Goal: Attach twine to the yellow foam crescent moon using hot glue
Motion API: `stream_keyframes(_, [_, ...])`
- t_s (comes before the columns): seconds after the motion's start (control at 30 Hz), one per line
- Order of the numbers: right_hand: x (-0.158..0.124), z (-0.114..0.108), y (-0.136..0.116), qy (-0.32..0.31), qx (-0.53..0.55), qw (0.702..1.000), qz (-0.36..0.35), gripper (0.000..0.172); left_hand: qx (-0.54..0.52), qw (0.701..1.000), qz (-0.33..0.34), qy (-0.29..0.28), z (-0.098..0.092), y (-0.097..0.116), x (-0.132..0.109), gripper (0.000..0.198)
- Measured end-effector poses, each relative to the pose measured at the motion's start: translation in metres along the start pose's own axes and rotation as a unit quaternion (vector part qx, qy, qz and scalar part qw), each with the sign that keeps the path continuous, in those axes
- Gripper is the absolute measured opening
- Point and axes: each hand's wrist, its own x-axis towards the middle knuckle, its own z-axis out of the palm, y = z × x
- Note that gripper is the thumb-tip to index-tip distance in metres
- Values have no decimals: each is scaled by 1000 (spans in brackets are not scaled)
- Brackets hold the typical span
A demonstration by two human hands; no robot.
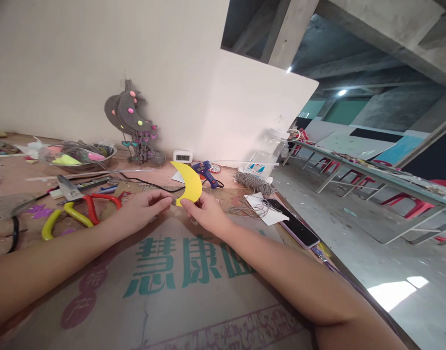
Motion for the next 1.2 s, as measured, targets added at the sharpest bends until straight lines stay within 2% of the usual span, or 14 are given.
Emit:
stream_keyframes(0.13, [0,0,0,1,-7,1000,-4,31,-15,1000,-8,-6,-1,1,0,31])
stream_keyframes(0.37, [-1,1,-1,-10,4,1000,-5,30,18,1000,1,-21,0,1,1,30])
stream_keyframes(0.67, [-1,0,-1,16,8,1000,-11,28,11,1000,-8,-9,-1,4,-1,29])
stream_keyframes(1.07, [-1,0,-2,15,2,1000,-1,29,10,1000,-3,1,0,2,0,29])
stream_keyframes(1.2, [-1,-1,-2,21,11,1000,-17,27,-3,1000,-4,9,0,2,-1,29])
